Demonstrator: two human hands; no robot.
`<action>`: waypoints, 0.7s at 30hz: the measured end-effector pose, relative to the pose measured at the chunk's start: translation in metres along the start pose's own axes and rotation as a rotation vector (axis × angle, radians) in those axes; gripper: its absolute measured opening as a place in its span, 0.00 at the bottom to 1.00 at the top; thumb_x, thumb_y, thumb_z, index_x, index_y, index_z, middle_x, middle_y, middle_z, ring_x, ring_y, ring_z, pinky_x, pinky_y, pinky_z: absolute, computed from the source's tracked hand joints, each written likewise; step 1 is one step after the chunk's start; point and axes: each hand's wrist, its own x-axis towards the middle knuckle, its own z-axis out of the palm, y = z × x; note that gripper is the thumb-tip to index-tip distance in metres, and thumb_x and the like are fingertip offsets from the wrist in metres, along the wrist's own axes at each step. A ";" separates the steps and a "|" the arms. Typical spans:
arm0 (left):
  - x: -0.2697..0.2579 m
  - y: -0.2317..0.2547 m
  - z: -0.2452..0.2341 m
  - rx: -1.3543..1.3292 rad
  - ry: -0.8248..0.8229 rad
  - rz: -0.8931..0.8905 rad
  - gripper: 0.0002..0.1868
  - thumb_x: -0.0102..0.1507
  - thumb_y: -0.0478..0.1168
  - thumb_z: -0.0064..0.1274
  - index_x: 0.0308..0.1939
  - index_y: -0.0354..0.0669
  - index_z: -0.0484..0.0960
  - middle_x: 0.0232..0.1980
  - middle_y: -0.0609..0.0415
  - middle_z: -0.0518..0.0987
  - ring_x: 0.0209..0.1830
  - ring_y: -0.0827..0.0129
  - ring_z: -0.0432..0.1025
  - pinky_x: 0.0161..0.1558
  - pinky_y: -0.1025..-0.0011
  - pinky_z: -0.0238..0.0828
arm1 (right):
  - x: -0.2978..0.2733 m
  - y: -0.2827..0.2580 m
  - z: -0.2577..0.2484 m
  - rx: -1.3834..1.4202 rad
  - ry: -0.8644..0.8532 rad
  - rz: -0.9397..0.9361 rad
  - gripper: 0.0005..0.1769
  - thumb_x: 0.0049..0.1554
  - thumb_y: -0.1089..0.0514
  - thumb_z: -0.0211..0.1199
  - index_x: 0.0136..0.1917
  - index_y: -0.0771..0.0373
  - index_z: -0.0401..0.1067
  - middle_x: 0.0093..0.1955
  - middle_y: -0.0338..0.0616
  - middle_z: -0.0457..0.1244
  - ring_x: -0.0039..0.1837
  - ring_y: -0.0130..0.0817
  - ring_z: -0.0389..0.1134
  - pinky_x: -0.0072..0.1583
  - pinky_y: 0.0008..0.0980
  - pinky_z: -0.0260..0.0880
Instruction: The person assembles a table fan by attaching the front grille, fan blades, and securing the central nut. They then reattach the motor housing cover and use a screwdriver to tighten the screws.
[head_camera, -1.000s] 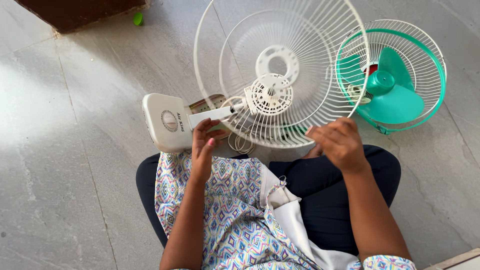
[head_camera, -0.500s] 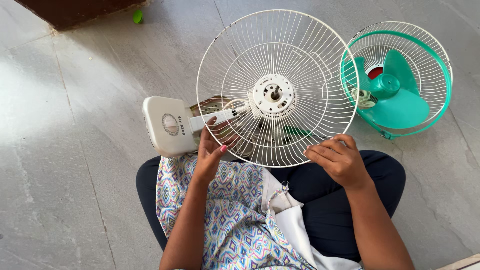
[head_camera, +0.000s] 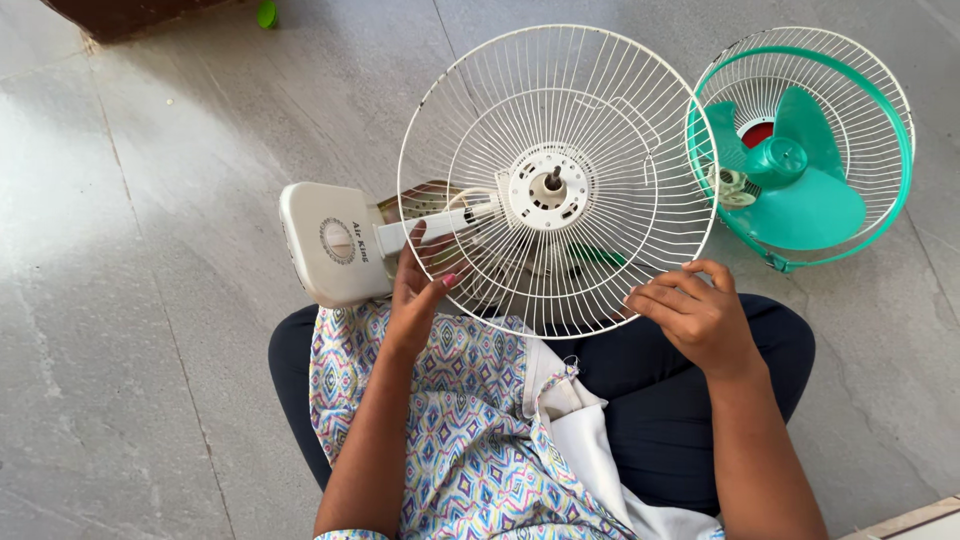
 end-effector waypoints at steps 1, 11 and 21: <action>0.000 0.000 0.001 -0.004 -0.004 0.012 0.47 0.62 0.29 0.51 0.82 0.43 0.46 0.78 0.37 0.61 0.77 0.52 0.61 0.74 0.53 0.64 | -0.001 -0.001 0.000 0.012 -0.013 0.013 0.07 0.52 0.63 0.71 0.42 0.51 0.82 0.45 0.26 0.72 0.52 0.23 0.71 0.65 0.38 0.60; 0.001 -0.004 0.012 -0.035 0.017 0.020 0.47 0.60 0.27 0.51 0.81 0.43 0.46 0.76 0.38 0.63 0.75 0.52 0.63 0.73 0.53 0.65 | -0.007 0.004 0.004 0.039 0.062 0.139 0.07 0.49 0.65 0.72 0.39 0.51 0.80 0.46 0.28 0.72 0.59 0.28 0.70 0.74 0.45 0.52; 0.002 0.000 0.009 -0.008 0.056 0.013 0.48 0.58 0.28 0.48 0.81 0.43 0.47 0.75 0.37 0.64 0.72 0.51 0.67 0.69 0.54 0.69 | -0.008 0.005 0.008 0.155 0.020 0.111 0.06 0.48 0.63 0.73 0.36 0.53 0.79 0.44 0.26 0.72 0.52 0.23 0.71 0.72 0.46 0.56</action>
